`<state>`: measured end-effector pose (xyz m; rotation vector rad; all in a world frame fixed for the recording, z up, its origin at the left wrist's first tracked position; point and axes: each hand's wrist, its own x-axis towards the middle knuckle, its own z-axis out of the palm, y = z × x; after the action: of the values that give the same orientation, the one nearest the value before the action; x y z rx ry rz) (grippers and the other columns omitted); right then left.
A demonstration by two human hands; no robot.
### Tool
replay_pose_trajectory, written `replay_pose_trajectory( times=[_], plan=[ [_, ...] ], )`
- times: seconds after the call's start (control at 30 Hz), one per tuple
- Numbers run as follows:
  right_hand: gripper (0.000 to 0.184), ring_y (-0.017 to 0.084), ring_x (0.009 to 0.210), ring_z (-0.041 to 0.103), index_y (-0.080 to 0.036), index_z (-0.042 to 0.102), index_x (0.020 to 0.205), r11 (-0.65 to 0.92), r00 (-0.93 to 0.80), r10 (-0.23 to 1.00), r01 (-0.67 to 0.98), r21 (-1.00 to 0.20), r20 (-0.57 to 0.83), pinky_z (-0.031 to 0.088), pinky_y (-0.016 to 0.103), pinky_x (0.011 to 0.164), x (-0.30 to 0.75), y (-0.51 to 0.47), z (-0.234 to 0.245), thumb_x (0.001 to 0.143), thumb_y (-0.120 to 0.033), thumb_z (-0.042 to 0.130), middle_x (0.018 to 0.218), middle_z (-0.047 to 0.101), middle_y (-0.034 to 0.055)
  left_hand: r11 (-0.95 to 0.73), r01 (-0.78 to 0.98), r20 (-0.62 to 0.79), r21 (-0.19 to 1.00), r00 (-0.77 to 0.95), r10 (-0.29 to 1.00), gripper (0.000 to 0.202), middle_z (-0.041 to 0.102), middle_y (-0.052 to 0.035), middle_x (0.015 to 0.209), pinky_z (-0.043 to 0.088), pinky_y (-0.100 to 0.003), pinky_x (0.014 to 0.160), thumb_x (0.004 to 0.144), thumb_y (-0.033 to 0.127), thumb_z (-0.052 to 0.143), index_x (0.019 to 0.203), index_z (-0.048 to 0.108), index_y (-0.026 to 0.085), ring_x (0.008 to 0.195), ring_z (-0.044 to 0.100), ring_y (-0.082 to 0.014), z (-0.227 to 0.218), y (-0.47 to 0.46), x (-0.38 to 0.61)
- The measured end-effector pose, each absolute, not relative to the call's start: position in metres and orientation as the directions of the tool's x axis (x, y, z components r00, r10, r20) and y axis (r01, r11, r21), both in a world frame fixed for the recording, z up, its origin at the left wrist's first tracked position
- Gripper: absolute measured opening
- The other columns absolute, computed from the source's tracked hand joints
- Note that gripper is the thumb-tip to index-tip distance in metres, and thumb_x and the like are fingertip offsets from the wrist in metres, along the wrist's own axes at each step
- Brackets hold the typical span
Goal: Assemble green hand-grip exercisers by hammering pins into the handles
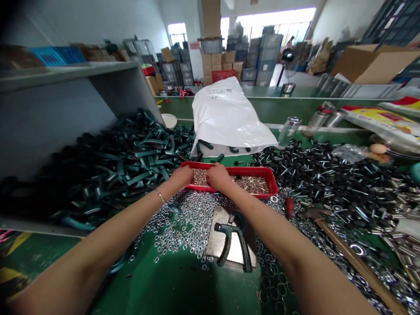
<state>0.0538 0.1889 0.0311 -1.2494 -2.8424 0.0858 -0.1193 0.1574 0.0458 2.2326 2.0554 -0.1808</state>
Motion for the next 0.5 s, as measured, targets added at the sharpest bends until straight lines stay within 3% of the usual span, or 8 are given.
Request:
replay_pose_trajectory(
  times=[0.1,0.5],
  plan=[
    [0.026,0.031,0.101,0.056,-0.009,0.07,0.1,0.67,-0.671,0.741,0.739,-0.069,0.013,0.036,0.039,0.088,0.0545,0.1887,0.0272,0.092,-0.026,0.052,0.107,0.071,0.0198,-0.099,0.995,-0.119,-0.028,0.095,0.988,0.035,0.063,-0.0239,0.116,0.049,-0.037,0.095,0.093,0.007,0.037,0.117,0.064,0.003,0.11,0.064,-0.0288,0.0428,0.1577,-0.1183],
    [0.023,0.032,0.106,0.056,-0.004,0.062,0.105,0.607,-0.606,0.793,0.775,-0.176,0.067,0.038,0.041,0.09,0.0514,0.1803,0.0319,0.094,-0.014,0.045,0.112,0.066,0.0254,-0.075,0.997,-0.064,-0.013,0.074,0.995,0.028,0.068,-0.0235,0.107,0.051,-0.037,0.091,0.091,0.006,0.045,0.107,0.068,0.003,0.106,0.066,-0.03,0.0457,0.1478,-0.112]
  ],
)
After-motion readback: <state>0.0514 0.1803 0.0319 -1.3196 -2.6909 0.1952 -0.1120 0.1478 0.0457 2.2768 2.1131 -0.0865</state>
